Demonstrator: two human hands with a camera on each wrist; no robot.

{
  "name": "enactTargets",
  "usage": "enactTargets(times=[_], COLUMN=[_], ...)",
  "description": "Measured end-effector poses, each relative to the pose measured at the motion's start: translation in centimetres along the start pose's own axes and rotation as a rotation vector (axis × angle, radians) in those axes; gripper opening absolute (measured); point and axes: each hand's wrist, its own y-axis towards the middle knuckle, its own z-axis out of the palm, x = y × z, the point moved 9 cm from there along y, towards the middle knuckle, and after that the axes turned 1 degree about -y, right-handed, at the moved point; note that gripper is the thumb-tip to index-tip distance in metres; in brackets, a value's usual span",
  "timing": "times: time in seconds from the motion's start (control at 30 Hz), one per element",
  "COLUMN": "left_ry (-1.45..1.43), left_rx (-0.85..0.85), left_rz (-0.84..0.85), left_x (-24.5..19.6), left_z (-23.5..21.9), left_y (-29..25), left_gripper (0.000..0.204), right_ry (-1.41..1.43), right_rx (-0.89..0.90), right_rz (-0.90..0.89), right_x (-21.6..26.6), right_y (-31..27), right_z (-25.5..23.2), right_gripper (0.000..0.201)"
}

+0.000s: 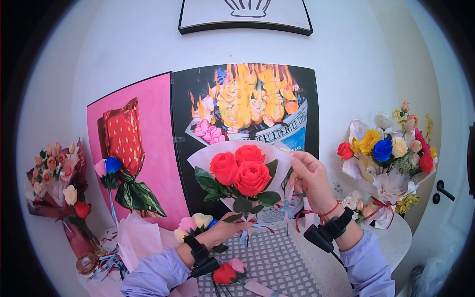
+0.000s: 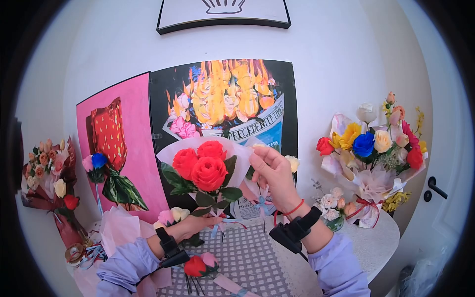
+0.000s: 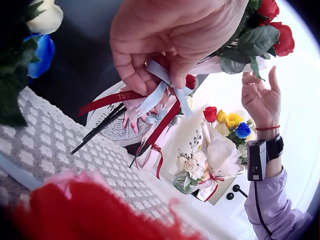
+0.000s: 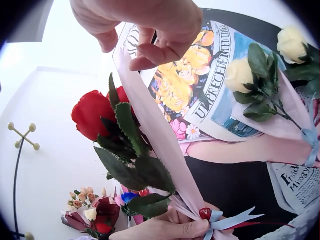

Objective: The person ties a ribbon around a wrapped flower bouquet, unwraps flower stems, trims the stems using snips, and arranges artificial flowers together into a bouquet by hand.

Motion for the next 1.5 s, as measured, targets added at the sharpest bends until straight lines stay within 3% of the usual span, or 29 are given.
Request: enactTargets(times=[0.37,0.47,0.97,1.5], left_ry=[0.013,-0.027,-0.060,-0.071], left_rx=[0.020,0.008,0.021,-0.018], left_rz=[-0.014,0.000,-0.048,-0.009], left_x=[-0.4,-1.2,1.9,1.7], left_z=[0.1,0.2,-1.2,-1.8], left_y=[0.3,0.7,6.0,6.7], left_gripper=[0.023,0.021,0.023,0.024], right_ry=[0.012,0.064,-0.036,-0.102], right_rx=[-0.019,-0.097,0.000,0.072], right_rz=[-0.030,0.005,0.327,0.488], right_x=[-0.5,-1.3,-9.6,-12.8], right_y=[1.0,0.6,-3.7,-6.3], right_z=[-0.9,-1.7,-5.8,-6.0], right_gripper=[0.022,0.026,0.024,0.027])
